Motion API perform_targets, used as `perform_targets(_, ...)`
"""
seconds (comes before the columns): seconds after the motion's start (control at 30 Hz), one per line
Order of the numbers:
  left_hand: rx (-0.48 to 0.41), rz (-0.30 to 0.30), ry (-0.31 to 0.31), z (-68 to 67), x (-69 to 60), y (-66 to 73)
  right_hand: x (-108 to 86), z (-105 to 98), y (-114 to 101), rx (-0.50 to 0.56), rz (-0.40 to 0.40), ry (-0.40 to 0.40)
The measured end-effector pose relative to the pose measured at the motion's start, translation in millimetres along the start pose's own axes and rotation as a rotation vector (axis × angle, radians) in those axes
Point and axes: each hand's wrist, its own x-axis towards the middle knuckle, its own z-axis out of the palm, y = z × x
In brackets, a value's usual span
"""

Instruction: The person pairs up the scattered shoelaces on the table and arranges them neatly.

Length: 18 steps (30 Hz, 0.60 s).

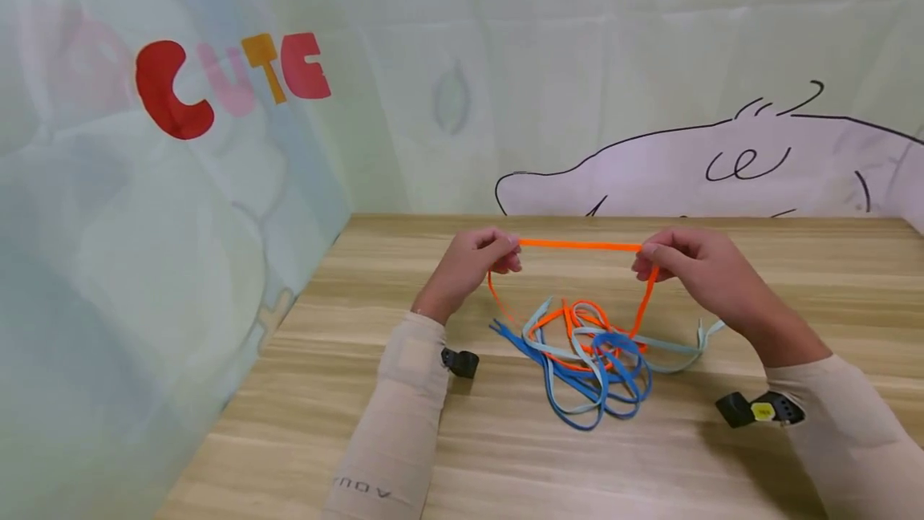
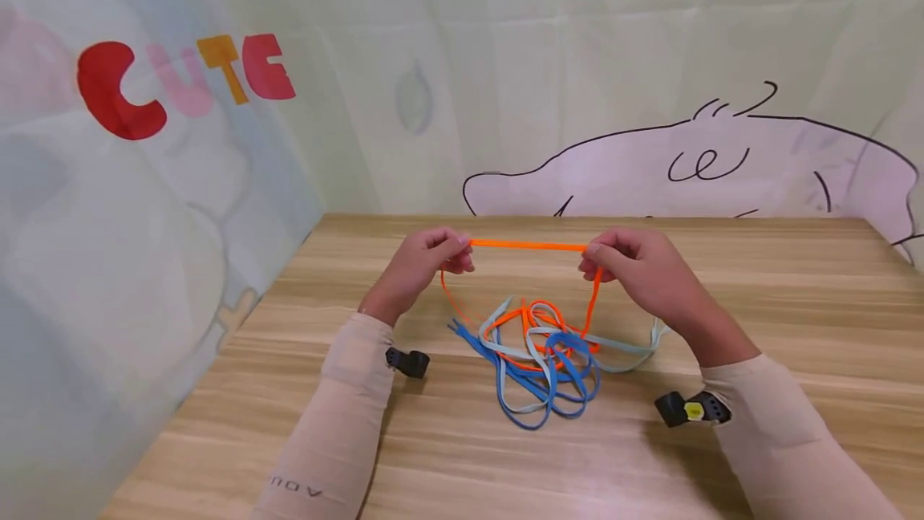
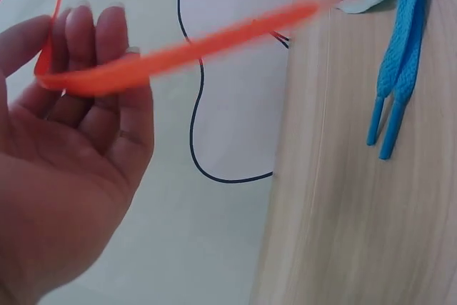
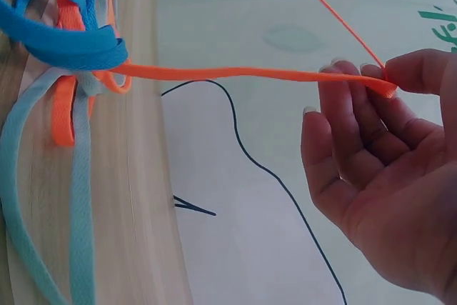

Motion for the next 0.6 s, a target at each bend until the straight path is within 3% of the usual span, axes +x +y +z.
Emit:
perform_targets(0.13,-0.069,-0.014,0.070,-1.7,1.1,-1.2,-0.1,-1.1,1.5,0.063,-0.015,0.012)
perform_targets(0.37,-0.157,0.011,0.167,-5.9,3.3,-3.9,-0.7,-2.8,4.2,0.107,-0.074,0.172)
perform_targets(0.6,-0.189,-0.001,0.201,-9.1,2.9,-10.0,-1.7,-7.5,4.3,0.166,-0.060,0.218)
